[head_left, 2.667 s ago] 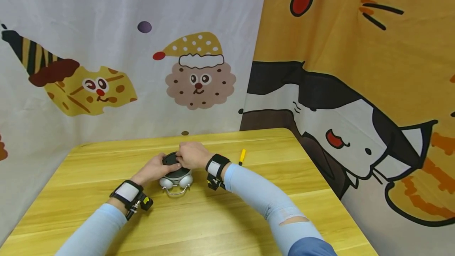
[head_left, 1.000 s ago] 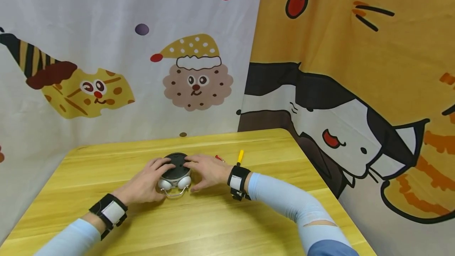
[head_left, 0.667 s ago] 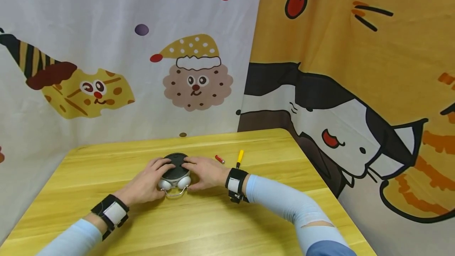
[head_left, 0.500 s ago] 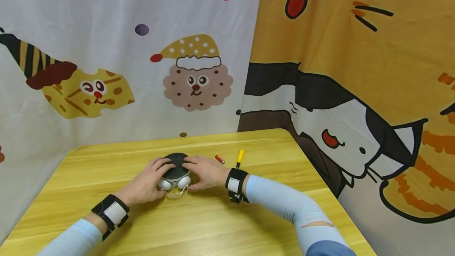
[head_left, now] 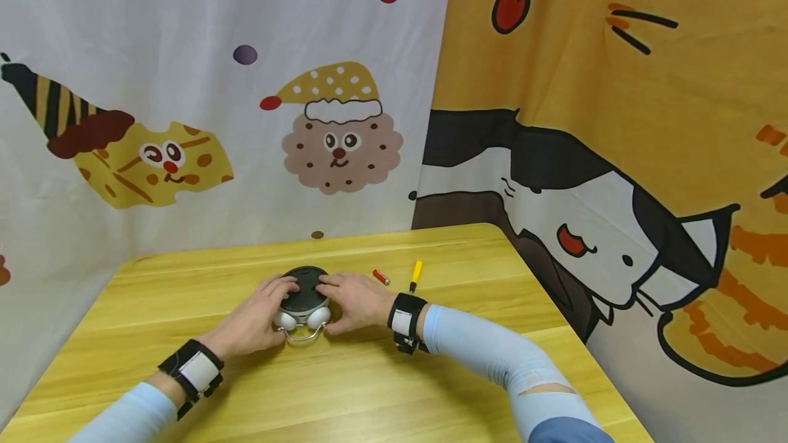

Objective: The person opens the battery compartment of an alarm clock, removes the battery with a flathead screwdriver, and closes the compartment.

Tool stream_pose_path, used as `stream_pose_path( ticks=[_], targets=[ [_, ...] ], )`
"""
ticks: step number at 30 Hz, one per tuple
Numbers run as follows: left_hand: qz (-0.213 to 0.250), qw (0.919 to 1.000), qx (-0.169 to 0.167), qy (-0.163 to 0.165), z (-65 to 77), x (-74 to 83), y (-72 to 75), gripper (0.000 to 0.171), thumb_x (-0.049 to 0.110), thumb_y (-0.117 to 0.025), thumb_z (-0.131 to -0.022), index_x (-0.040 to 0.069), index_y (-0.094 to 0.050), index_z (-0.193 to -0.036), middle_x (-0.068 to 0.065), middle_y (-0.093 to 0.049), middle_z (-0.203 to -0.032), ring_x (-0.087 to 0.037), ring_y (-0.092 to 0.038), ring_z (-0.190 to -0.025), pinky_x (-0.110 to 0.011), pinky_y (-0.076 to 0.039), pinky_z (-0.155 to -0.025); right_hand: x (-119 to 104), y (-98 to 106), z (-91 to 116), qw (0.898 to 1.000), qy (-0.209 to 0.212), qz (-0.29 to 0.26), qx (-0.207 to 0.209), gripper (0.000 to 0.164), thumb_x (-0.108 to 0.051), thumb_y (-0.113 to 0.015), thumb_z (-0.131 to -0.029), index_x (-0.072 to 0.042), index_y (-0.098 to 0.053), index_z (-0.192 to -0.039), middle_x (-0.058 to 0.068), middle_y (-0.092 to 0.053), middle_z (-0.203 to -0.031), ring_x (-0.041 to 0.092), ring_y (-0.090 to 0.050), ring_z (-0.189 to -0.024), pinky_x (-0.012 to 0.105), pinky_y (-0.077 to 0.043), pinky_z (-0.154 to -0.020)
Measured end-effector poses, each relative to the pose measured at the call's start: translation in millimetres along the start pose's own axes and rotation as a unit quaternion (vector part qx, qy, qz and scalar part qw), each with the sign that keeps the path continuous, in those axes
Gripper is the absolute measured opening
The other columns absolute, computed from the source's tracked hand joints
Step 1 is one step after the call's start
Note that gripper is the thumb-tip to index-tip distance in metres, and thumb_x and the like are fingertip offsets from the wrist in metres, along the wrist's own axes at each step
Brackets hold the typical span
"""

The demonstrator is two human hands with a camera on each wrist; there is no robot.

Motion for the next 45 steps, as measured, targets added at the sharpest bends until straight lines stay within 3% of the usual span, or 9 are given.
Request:
stream_pose_path(
  ticks=[23, 29, 33, 39, 45],
  targets=[
    [0.021, 0.9996, -0.012, 0.011, -3.1, 3.1, 9.0, 0.079, 0.010, -0.094, -0.072, 0.004, -0.060, -0.143, -0.025, -0.060, -0.159, -0.049, -0.056, -0.150, -0.064, -0.054, -0.117, 4.5, 6.4, -0.9, 0.999, 0.026, 0.018, 0.035, 0.085, -0.073, -0.081, -0.090, -0.015, -0.071, -0.151, 0.007, -0.070, -0.158, 0.022, -0.076, -0.134, 0.028, -0.064, -0.102],
    [0.030, 0.9994, -0.012, 0.006, -2.0, 3.3, 10.5, 0.079, 0.011, -0.092, -0.072, 0.004, -0.062, -0.144, -0.026, -0.061, -0.160, -0.054, -0.055, -0.151, -0.069, -0.051, -0.119, 6.4, 6.2, 0.9, 0.997, 0.040, 0.020, 0.059, 0.084, -0.074, -0.082, -0.087, -0.015, -0.075, -0.146, 0.006, -0.075, -0.152, 0.021, -0.078, -0.130, 0.029, -0.064, -0.103],
    [0.045, 0.9989, -0.015, 0.008, -2.0, 2.8, 12.1, 0.078, 0.011, -0.093, -0.073, 0.003, -0.063, -0.145, -0.026, -0.062, -0.160, -0.059, -0.052, -0.153, -0.072, -0.048, -0.121, 7.0, 7.4, 1.4, 0.996, 0.042, 0.012, 0.072, 0.081, -0.071, -0.084, -0.085, -0.014, -0.077, -0.143, 0.006, -0.076, -0.149, 0.024, -0.074, -0.138, 0.032, -0.062, -0.111],
    [0.070, 0.9975, -0.010, 0.006, -2.4, 0.3, 14.9, 0.079, 0.010, -0.093, -0.074, 0.002, -0.063, -0.147, -0.025, -0.066, -0.155, -0.059, -0.055, -0.150, -0.073, -0.048, -0.120, 9.8, 8.7, 2.0, 0.993, 0.054, -0.039, 0.095, 0.073, -0.059, -0.089, -0.085, -0.011, -0.079, -0.139, 0.005, -0.078, -0.146, 0.021, -0.073, -0.139, 0.030, -0.059, -0.115],
    [0.113, 0.9932, -0.023, 0.014, -0.1, 0.2, 19.3, 0.078, 0.014, -0.093, -0.079, 0.001, -0.063, -0.150, -0.021, -0.070, -0.151, -0.044, -0.068, -0.139, -0.064, -0.057, -0.112, 12.7, 6.2, 5.1, 0.982, 0.047, -0.138, 0.120, 0.064, -0.046, -0.092, -0.083, -0.012, -0.079, -0.136, 0.004, -0.080, -0.141, 0.019, -0.077, -0.132, 0.023, -0.060, -0.108]
  ],
)
Point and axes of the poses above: each hand's wrist, its own z-axis away from the middle knuckle, its own y-axis out of the back of the hand, x = y × z, the point moved 1 cm from there along -z, towards the middle knuckle
